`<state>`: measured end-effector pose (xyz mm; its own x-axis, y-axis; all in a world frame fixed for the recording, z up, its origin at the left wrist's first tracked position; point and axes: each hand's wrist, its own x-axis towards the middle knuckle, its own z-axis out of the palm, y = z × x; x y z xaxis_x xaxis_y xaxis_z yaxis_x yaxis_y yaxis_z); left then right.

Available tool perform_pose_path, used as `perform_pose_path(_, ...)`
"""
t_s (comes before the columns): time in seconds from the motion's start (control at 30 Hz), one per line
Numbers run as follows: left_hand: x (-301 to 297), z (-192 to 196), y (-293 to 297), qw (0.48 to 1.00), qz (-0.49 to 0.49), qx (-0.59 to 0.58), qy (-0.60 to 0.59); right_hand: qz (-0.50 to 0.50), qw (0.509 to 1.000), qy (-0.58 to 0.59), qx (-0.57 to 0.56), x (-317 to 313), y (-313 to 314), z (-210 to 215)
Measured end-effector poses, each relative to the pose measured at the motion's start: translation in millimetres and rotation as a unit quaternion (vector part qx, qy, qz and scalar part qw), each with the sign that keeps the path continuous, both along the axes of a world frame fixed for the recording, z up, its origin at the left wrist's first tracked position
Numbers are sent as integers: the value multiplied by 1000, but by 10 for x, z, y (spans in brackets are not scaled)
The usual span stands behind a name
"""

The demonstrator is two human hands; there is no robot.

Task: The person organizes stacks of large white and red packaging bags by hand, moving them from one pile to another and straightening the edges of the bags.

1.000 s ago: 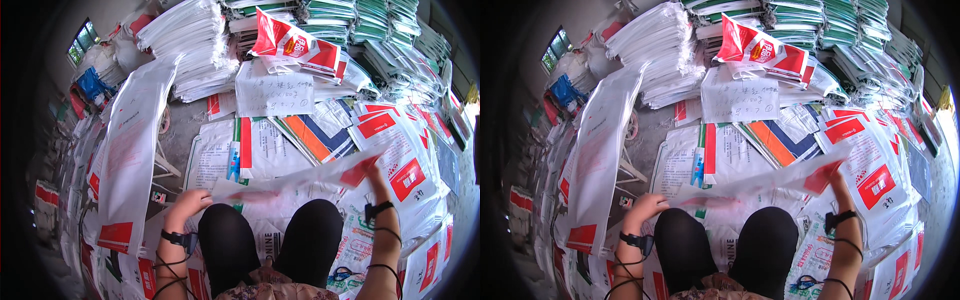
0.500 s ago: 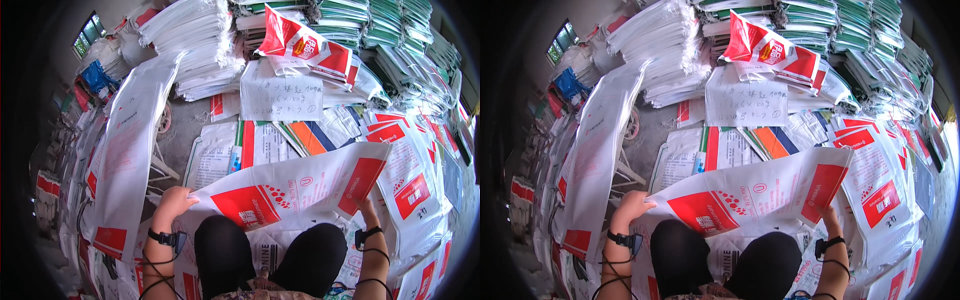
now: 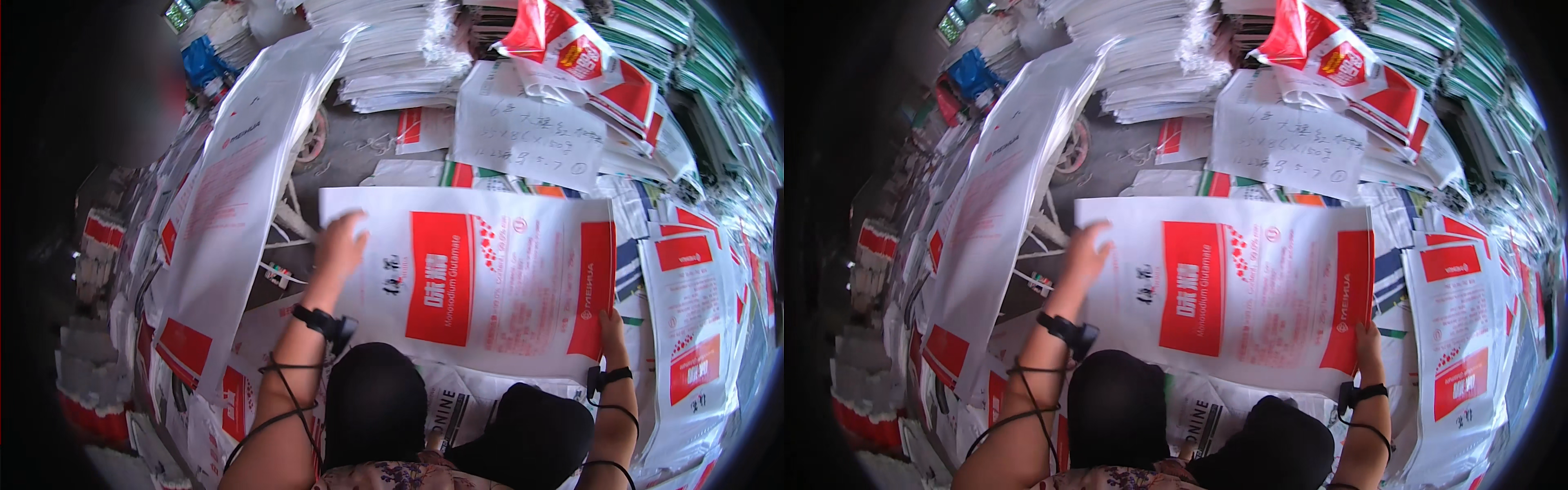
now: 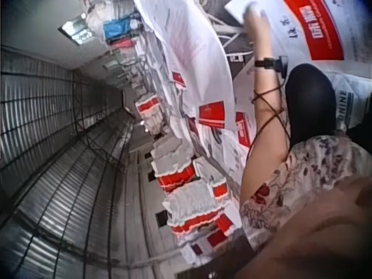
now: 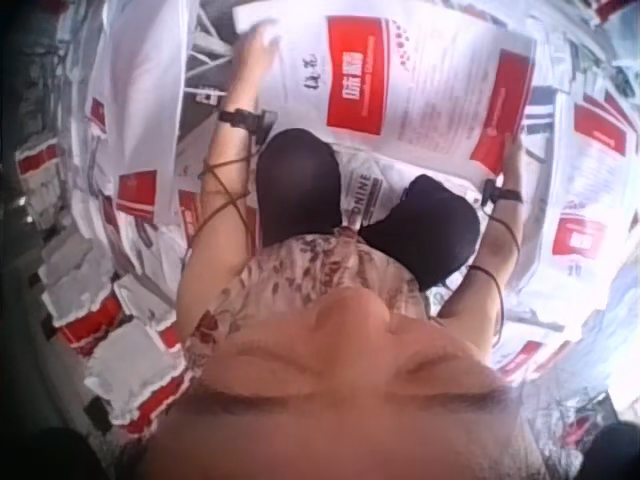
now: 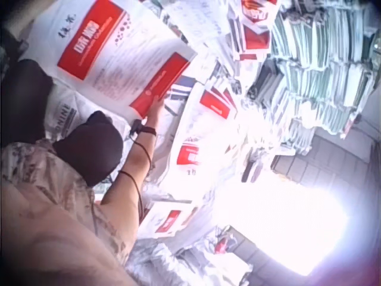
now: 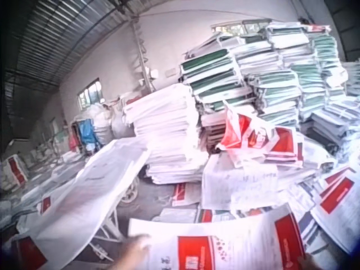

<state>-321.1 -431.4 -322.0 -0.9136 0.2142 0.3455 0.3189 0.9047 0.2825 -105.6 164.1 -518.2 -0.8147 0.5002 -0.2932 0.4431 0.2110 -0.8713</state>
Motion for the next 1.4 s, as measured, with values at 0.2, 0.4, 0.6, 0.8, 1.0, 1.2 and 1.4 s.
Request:
perform_pose_path(0.2, 1368, -2154, -1044, 793, 156, 317, -497, -20, 998, 2, -51, 207, 281, -855)
perform_pose_path(0.4, 2022, -2763, -1046, 463, 282, 604, -584, -72, 990, 1, -122, 276, 56, -719)
perform_pose_path(0.6, 1861, -2738, -753, 411, 312, 664, -542, -41, 986, -6, -162, 67, -135, -782)
perform_pose_path(0.8, 1779, -2696, -694, 506, 347, 602, -511, 9, 984, 22, -179, -160, -295, -707)
perform_pose_path(1.0, 1453, -2874, -1074, 594, 372, 597, -389, 52, 994, 9, -97, -601, -579, -687)
perform_pose_path(1.2, 1248, -2937, -1124, 512, 438, 642, -366, 33, 990, -38, -134, -682, -535, -875)
perform_pose_path(1.4, 1298, -3027, -1170, 529, 427, 642, -354, 37, 972, -113, -204, -338, -608, -749)
